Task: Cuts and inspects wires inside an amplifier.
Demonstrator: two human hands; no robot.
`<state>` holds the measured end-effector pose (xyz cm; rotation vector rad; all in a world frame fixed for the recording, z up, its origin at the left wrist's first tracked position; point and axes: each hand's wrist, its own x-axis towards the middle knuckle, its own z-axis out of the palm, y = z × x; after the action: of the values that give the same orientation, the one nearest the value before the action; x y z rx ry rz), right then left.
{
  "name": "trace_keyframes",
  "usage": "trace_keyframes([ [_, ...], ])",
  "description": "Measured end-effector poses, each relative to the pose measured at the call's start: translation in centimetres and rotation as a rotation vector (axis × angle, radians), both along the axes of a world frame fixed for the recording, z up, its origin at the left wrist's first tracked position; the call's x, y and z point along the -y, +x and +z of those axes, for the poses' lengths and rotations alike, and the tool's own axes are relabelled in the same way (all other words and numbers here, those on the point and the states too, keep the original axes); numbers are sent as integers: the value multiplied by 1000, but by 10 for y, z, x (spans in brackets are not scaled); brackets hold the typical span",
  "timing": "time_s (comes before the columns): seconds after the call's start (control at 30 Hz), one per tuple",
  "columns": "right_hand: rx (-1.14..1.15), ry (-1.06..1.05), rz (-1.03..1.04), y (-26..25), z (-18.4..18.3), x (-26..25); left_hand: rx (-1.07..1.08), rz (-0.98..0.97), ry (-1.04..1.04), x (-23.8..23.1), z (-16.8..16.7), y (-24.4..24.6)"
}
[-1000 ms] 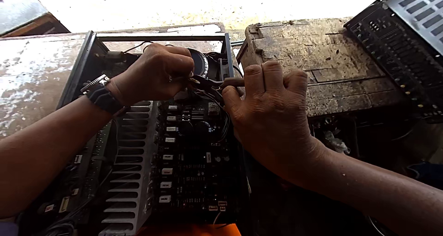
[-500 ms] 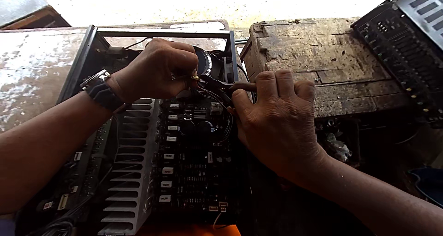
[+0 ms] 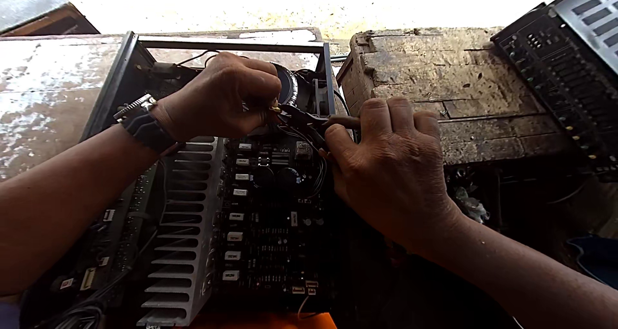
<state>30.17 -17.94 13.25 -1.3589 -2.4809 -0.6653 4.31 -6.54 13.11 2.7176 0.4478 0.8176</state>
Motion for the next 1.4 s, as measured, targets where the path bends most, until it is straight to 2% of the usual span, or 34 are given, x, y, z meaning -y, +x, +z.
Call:
trace_keyframes([
  [0.5, 3, -66, 11, 0, 1, -4, -25, -10, 18, 0, 1, -1],
  [0.9, 1, -32, 19, 1, 0, -4, -30, -2, 29, 0, 1, -1],
  [1.1, -65, -76, 6, 20, 11, 1, -34, -4, 11, 1, 2, 0],
  [1.27, -293, -199, -240, 74, 5, -5, -43, 4, -5, 0, 2, 1],
  [1.4, -464, -306, -555, 130, -36, -23, -33, -15, -97, 3, -1, 4],
])
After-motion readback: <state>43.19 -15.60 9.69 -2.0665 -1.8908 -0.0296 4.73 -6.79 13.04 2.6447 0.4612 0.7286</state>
